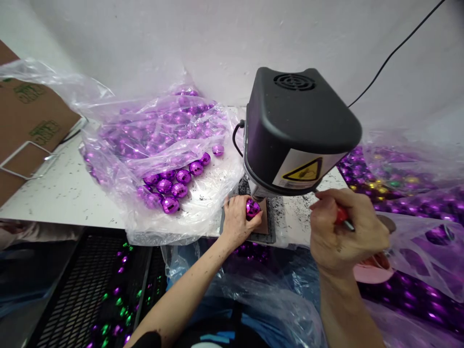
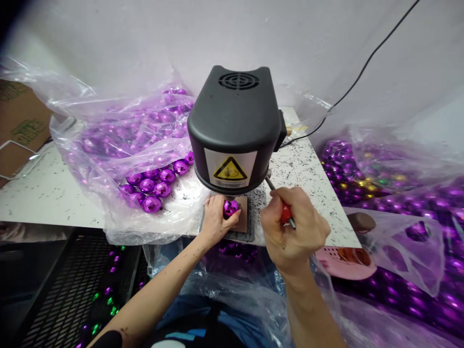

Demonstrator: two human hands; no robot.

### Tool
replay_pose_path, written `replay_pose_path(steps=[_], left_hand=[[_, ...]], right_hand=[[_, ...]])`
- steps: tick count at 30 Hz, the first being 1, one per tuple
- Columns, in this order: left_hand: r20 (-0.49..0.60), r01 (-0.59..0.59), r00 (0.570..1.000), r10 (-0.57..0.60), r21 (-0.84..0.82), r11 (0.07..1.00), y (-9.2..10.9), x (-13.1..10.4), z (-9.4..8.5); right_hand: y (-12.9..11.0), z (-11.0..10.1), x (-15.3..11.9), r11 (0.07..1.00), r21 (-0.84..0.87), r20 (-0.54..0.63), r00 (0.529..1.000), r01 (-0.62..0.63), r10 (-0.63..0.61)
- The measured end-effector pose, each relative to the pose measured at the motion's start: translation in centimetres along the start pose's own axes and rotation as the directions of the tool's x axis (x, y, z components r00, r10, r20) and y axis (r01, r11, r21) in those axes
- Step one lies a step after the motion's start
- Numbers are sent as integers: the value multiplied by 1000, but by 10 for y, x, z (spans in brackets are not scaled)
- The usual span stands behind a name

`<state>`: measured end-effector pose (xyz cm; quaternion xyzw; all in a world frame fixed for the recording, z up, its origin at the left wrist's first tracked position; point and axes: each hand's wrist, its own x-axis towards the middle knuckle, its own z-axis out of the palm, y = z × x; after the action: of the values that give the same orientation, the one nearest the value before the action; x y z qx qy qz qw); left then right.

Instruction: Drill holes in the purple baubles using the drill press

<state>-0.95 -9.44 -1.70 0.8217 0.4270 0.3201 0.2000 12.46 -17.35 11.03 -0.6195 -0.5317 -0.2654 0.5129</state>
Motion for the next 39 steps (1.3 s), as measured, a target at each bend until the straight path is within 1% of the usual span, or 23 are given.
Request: replay_pose_path(steps=[4,7,11,16,18,22,30,34,39], left_hand=[[7,5,1000,-5,0,1000,1,0,-1],[15,18,1000,-18,1,1000,1,1,-2],[16,20,1000,-19,-5,1000,-1,1,-1],[4,-1,1000,1,-17,1000,-2,-1,-1],[-1,1,1000,-1,-17,1000,-2,-1,-1],[-6,16,1000,-16,-15,1000,-2,0,-1],[-9,28,1000,-29,-17,999,-3,0,1],[-3,13,1000,-13,-25,1000,-3,0,1],[-4,6,1000,-6,-37,999,-4,-2,1]], right_hand=[[8,7,-22,993,119,2,1000,18,-18],[13,11,-32,991,129,-23,1000,17,-14],[17,11,-31,991,136,-1,1000,16,-16],[19,5,-26,989,115,49,994,92,-98],[19,4,-25,988,121,62,992,100,-108],[18,7,-30,990,128,52,997,53,-60],[16,16,-41,974,223,-18,999,-37,42],[16,20,-45,965,252,-40,996,-73,85],[19,29,-61,954,283,-33,993,-96,110]])
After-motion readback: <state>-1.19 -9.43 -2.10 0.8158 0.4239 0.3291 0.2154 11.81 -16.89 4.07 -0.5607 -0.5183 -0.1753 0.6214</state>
